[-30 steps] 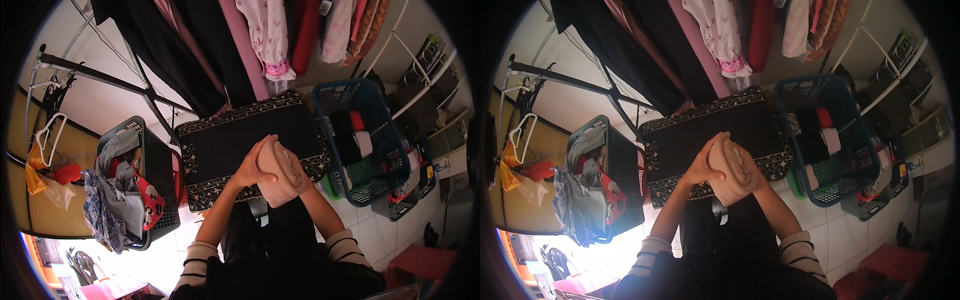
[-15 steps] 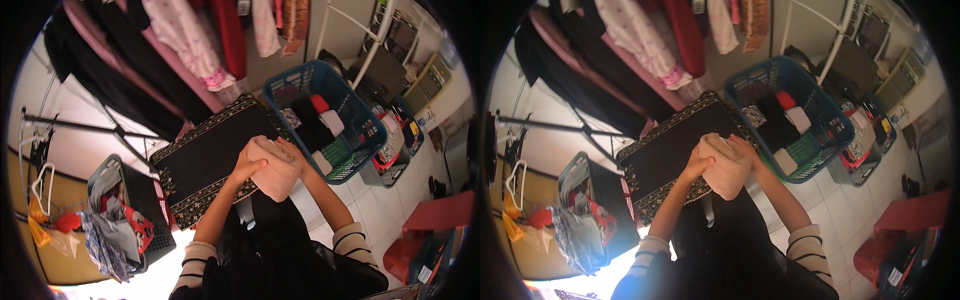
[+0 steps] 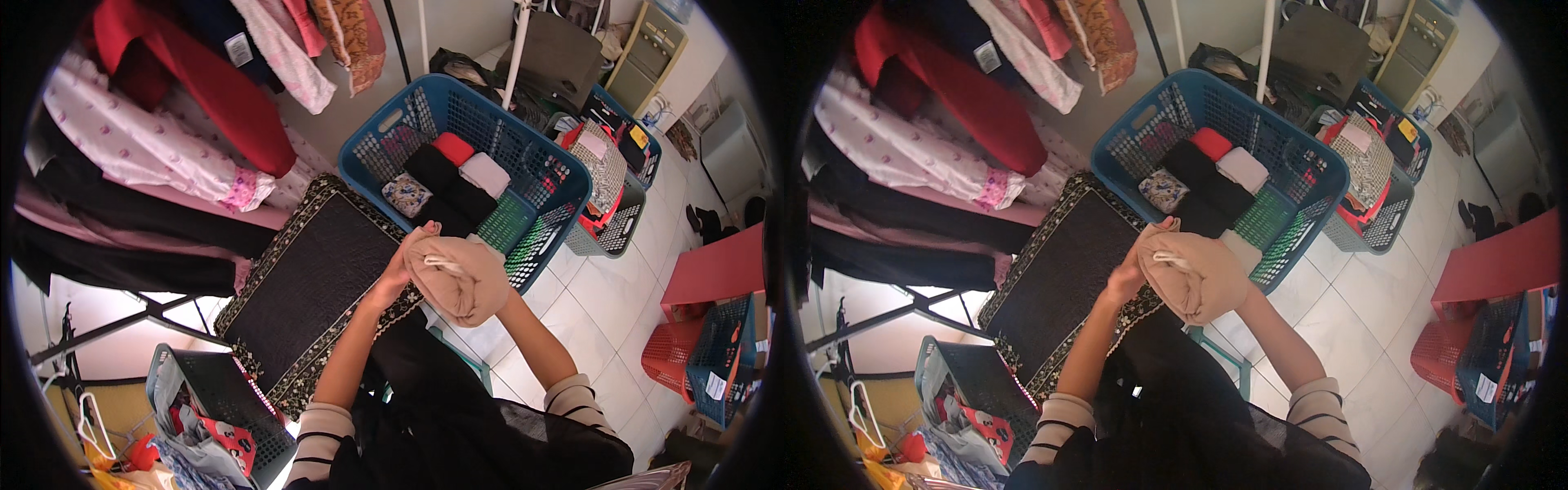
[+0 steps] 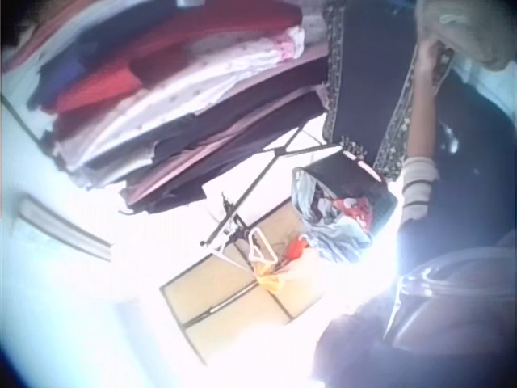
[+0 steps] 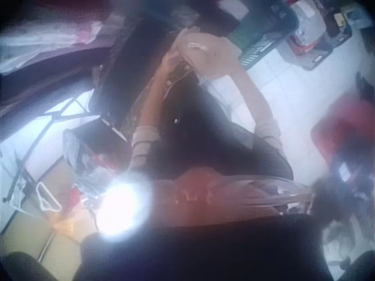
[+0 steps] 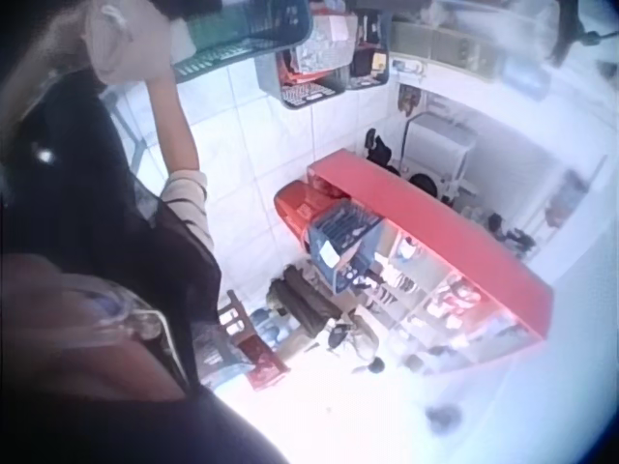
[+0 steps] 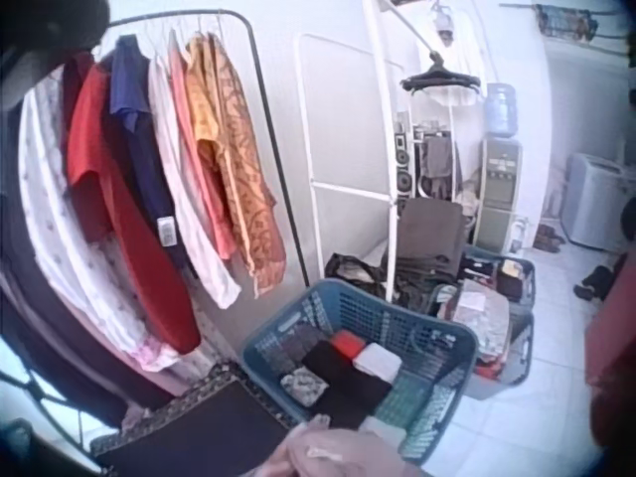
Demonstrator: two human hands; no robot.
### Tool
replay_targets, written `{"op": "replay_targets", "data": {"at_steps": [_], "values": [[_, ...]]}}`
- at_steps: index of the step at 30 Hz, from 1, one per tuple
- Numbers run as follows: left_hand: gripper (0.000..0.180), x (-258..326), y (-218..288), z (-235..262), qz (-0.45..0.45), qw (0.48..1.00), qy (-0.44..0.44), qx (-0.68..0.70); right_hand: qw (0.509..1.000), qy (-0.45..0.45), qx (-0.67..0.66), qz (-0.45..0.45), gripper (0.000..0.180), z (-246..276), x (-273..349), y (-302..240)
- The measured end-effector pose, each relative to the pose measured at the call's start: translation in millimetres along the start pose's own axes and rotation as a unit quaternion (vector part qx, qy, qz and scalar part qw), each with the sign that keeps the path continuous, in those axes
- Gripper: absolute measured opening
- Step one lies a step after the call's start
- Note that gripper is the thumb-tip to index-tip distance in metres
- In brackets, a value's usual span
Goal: The person folds clothes one at a time on a table, including a white shirt and a blue patterned piece of fabric, and places them into a blue laundry basket.
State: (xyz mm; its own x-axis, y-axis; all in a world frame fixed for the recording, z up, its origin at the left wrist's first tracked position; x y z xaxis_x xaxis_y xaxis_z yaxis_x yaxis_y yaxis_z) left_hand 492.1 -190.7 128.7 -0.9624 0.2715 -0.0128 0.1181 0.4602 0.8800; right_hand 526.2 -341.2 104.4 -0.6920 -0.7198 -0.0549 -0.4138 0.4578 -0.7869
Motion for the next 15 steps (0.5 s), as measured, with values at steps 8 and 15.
{"op": "replay_targets", "data": {"at_steps": [8, 15], "values": [[0.043, -47.5, -20.9, 24.2, 0.038, 0.926, 0.114, -0.357, 0.959, 0.141, -0.117, -0.216, 0.049, 92.7, -18.9, -22.4], [0.031, -59.9, -67.0, 35.7, -0.009, 0.674, 0.082, -0.734, 0.938, 0.078, 0.205, -0.268, 0.057, 256.1, -67.4, -21.0]]}}
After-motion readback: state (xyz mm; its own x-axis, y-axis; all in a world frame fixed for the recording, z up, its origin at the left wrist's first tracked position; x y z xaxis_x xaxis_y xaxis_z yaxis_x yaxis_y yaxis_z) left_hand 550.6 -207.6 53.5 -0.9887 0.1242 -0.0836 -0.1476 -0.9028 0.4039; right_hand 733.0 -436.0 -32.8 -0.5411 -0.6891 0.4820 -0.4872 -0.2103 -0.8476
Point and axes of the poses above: each hand's wrist, its own x-axis away from the middle knuckle, its own z-axis out of the back of the hand, y = z × x, the point moved 3 cm from there along -x, towards the middle knuckle, and after that the axes turned 12 degrees about -x, right-handed, at the moved point
